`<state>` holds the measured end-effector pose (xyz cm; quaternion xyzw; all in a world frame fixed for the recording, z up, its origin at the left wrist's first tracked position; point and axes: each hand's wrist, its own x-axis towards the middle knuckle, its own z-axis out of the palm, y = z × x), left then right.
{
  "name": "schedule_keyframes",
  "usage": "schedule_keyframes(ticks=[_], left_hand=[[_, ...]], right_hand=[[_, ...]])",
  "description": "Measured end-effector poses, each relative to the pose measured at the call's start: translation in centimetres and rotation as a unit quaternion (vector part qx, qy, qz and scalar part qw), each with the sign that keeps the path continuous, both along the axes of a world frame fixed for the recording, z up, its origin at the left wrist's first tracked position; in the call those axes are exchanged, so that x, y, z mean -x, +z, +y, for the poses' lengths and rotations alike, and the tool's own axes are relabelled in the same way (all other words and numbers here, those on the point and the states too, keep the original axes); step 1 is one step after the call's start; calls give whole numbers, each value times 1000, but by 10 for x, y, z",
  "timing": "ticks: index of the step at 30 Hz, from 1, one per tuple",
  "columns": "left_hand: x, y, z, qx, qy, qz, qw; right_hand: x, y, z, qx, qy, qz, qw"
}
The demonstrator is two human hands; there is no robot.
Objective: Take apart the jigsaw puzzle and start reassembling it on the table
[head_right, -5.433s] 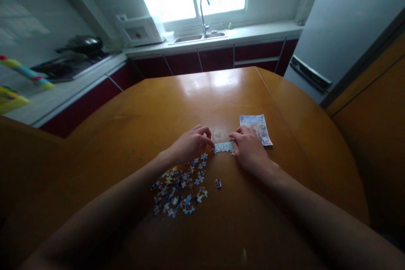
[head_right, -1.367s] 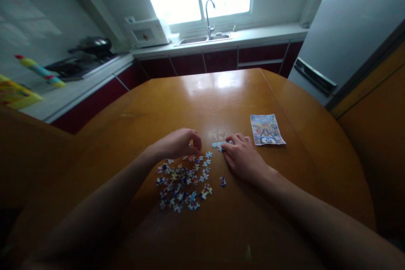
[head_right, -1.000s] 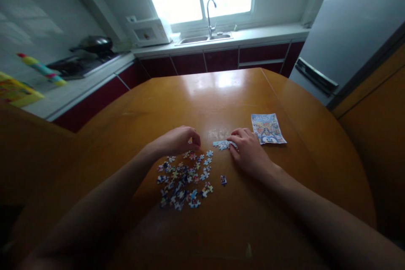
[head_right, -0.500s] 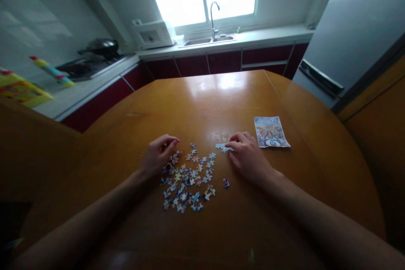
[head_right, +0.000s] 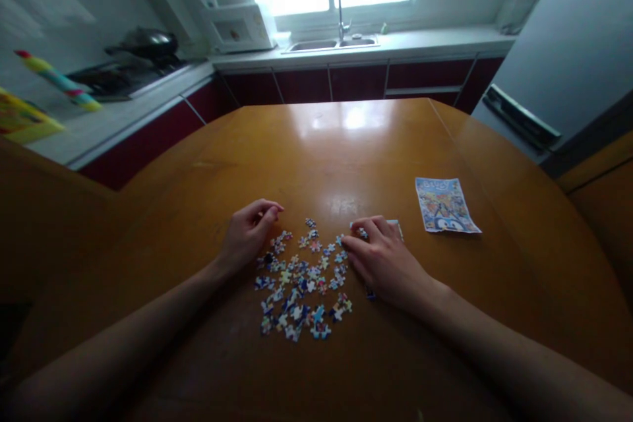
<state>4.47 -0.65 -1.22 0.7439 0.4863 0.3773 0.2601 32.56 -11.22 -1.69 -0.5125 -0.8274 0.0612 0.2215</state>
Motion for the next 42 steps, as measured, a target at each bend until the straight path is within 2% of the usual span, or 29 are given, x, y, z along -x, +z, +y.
schedule_keyframes(ticks=[4, 9, 15, 18, 20, 25, 28, 32, 36, 42], left_hand=[[0, -1, 1, 5, -2, -7, 1000], [0, -1, 1, -3, -5, -7, 1000], [0, -1, 1, -3, -5, -7, 1000], [0, 0, 1, -6, -2, -4, 1000], [0, -1, 1, -7, -2, -4, 1000], [2, -2, 1, -1, -2, 2, 1000], [2, -1, 1, -1, -1, 5, 1000], [0, 1, 0, -2, 1, 4, 1000], [0, 0, 0, 1, -3, 1, 1000], [0, -2, 2, -6, -6, 7, 1000]], right_hand=[[2, -1, 0, -4, 5, -28, 1000], [0, 1, 0, -7, 7, -16, 1000], [3, 3, -3, 2, 47, -28, 998], [4, 5, -3, -3, 56, -1, 998], [2, 5, -2, -16, 34, 35, 999], [-7, 2, 4, -47, -69, 109, 991], [-9, 0, 7, -52, -93, 123, 987], [-2, 2, 5, -44, -60, 103, 992], [9, 5, 1, -34, -7, 41, 999], [20, 2, 0, -11, 16, 7, 1000]])
